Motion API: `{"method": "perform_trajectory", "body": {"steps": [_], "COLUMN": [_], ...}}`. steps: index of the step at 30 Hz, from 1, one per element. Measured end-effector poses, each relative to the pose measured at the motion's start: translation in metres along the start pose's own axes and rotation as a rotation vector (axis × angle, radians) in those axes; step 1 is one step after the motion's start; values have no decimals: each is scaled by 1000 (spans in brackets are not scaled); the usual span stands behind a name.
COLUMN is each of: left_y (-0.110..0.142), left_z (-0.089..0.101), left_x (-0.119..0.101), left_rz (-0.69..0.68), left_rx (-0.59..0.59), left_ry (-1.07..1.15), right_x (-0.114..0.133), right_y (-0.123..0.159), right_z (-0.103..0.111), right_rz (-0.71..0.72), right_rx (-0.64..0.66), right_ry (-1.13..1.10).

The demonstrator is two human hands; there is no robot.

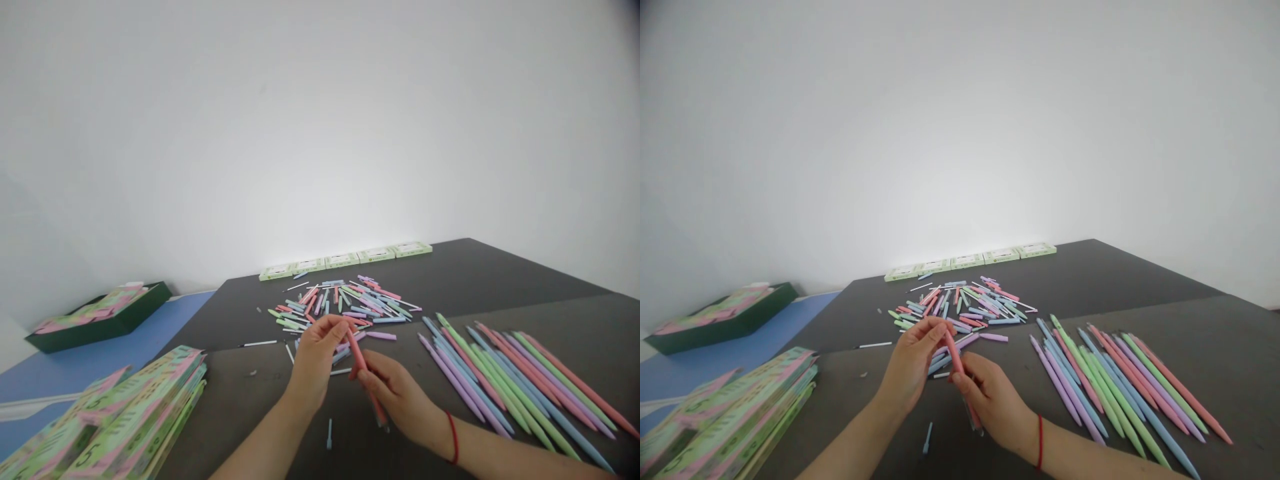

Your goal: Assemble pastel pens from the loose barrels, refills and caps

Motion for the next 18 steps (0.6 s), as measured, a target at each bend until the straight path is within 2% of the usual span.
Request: {"method": "perform_trajectory", "body": {"steps": [5, 10, 18], "left_y": [2, 5, 4], "left_z": [-3, -9, 4], "left_x": [0, 1, 0], "left_rz": [-9, -37, -134], "left_rx": [7, 39, -61], "left_ry": [-42, -57, -10], "right_x": [-11, -12, 0], "right_y": [0, 0, 0], "right_z": [-5, -2, 3], "right_rz": [-84, -47, 7], "right_rx": [79, 106, 97], "right_ry": [95, 211, 243]}}
Point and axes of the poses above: each hand's wrist, its own y-axis away from the middle knuckle, its own z-axis out of the back of the hand, x = y × z, the point moved 8 cm from there along -y, towards the middle knuckle, and after that the axes turned 8 degrees about z, right-handed, at the moved point
